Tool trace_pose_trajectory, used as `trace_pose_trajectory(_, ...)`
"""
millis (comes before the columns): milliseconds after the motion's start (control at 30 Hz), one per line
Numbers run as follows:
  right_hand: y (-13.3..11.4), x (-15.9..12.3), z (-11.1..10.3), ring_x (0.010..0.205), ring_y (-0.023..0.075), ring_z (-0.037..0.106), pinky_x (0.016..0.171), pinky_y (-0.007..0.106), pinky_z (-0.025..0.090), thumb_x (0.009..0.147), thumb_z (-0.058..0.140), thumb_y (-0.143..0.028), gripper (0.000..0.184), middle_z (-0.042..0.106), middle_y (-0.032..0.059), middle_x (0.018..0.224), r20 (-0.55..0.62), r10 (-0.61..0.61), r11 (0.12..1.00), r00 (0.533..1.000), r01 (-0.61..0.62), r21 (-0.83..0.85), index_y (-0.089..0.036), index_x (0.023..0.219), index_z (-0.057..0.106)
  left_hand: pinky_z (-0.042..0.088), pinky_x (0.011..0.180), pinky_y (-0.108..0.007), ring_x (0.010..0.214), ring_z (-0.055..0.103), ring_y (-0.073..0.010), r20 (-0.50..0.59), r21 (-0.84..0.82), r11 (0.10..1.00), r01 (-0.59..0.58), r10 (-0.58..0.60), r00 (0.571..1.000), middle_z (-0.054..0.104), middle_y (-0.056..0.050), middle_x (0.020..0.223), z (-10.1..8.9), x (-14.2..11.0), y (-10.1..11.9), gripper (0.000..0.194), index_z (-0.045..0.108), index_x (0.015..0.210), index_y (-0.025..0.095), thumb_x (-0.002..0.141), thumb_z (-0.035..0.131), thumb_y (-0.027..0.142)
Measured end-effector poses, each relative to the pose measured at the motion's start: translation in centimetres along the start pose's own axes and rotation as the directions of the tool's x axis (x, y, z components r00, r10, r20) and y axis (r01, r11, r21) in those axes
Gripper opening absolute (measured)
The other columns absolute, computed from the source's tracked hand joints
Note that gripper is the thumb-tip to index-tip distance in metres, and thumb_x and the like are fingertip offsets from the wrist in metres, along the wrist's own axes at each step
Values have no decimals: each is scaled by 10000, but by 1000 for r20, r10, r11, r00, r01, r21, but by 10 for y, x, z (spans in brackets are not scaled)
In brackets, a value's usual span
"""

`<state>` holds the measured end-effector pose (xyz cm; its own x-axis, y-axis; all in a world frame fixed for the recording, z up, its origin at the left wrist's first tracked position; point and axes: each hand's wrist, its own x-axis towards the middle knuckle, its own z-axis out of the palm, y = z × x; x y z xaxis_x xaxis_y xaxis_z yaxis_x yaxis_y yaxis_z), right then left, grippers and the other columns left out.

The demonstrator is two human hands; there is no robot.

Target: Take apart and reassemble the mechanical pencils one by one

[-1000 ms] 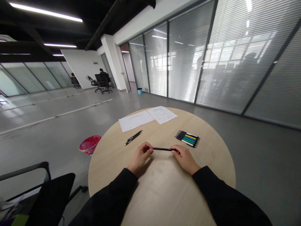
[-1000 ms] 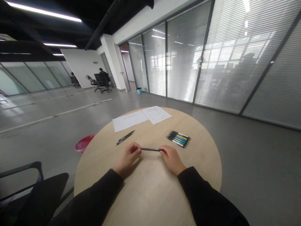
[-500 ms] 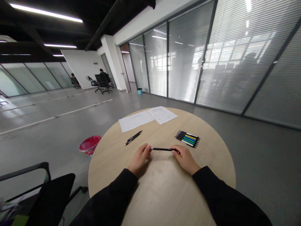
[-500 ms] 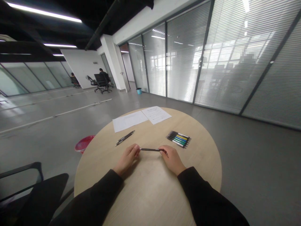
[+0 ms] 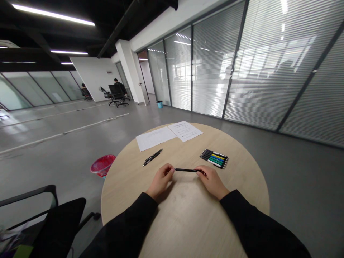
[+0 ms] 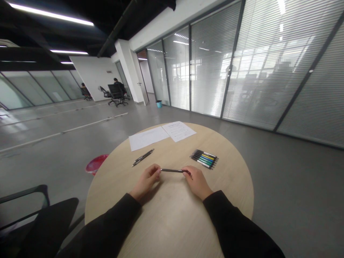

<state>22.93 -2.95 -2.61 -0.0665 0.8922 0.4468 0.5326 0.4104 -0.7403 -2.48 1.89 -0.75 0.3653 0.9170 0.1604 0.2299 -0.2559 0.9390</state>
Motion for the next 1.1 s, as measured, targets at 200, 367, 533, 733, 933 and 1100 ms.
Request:
trace_pose_trajectory(200,1,0,0,891,233,663,818,364,513,905,524,-228,197,732,74,970,2,-6,1000,1000,6,-4,-207,973,708,361,556,-231,585,445,-114,-30,-13,1000,26,-26,999,484,23,676,0,0,2,378,560,795,169,914,514,525)
trace_pose_trajectory(367,3,0,1,894,231,666,808,356,513,904,527,-220,193,734,71,978,12,-7,1000,1000,7,-9,-207,981,704,300,514,-234,538,387,-111,-31,118,993,23,-20,999,446,31,596,-1,-1,4,446,540,670,171,918,494,539)
trace_pose_trajectory(533,1,0,0,924,234,673,841,363,514,906,529,-218,192,736,76,992,2,-13,1000,1000,13,-5,-208,976,707,299,512,-225,544,387,-112,-41,91,996,-2,6,999,435,40,594,0,-1,4,360,560,721,173,873,573,500)
trace_pose_trajectory(733,0,1,0,907,232,674,833,360,515,906,534,-219,187,737,73,976,2,-7,1000,1000,7,-4,-207,970,709,357,551,-228,591,444,-121,-20,29,999,-28,29,999,501,19,676,1,-1,3,280,583,842,173,836,622,450)
trace_pose_trajectory(933,-1,0,1,918,230,674,850,358,509,903,536,-208,184,736,68,982,1,-17,1000,1000,17,4,-210,973,706,323,526,-242,544,414,-124,-20,86,996,36,-35,999,461,21,603,1,-2,6,463,550,684,178,909,478,576)
trace_pose_trajectory(1100,-1,0,1,926,232,675,854,360,511,901,537,-197,185,737,70,988,4,-19,1000,1000,19,2,-210,971,707,297,525,-242,529,387,-116,4,146,989,19,-19,1000,445,36,577,0,-2,6,441,529,667,180,902,513,552)
